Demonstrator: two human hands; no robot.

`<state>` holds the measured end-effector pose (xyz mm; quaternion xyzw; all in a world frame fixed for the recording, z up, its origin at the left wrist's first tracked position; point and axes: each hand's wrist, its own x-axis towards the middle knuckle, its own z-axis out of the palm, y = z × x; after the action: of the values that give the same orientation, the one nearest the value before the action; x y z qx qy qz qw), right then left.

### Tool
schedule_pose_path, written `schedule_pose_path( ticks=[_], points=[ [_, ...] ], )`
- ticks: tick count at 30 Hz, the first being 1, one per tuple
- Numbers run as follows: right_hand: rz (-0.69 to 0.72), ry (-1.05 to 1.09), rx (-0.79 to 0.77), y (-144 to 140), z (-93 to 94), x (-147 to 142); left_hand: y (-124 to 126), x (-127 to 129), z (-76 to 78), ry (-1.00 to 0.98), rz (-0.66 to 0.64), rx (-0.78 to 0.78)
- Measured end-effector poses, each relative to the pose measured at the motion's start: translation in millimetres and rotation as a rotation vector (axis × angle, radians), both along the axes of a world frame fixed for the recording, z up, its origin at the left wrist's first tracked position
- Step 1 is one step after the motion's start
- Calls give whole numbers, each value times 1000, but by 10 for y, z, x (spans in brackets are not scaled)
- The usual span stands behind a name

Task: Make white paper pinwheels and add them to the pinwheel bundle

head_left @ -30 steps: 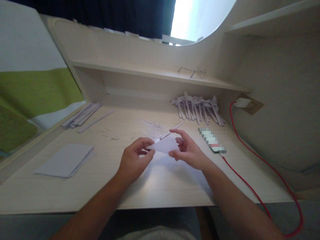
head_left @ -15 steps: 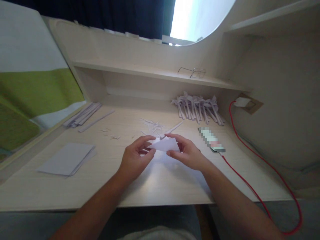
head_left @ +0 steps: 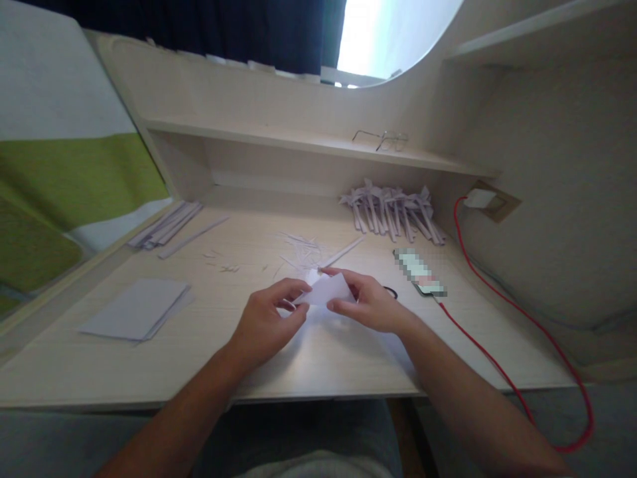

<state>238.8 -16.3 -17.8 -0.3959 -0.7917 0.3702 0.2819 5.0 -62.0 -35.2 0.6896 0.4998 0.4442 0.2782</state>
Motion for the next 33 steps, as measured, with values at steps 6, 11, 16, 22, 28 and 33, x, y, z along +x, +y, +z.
schedule_pose_path(
  ticks=[6,11,16,22,28,33],
  points=[
    [-61,-81,409,-198,62,-55,-172,-3,2,136,41,133],
    [48,-180,553,-564,61,-109,-517,52,-39,330,-11,382],
    [158,-247,529,-966,-116,-67,-993,120,-170,392,-99,462],
    [224,-204,432,-1176,-377,106,-1208,96,-238,559,-39,464],
    [181,-272,407,-1191,-357,220,-1027,84,-271,530,-193,342],
    [193,-302,417,-1180,-250,219,-977,118,-332,493,-180,297]
  ],
)
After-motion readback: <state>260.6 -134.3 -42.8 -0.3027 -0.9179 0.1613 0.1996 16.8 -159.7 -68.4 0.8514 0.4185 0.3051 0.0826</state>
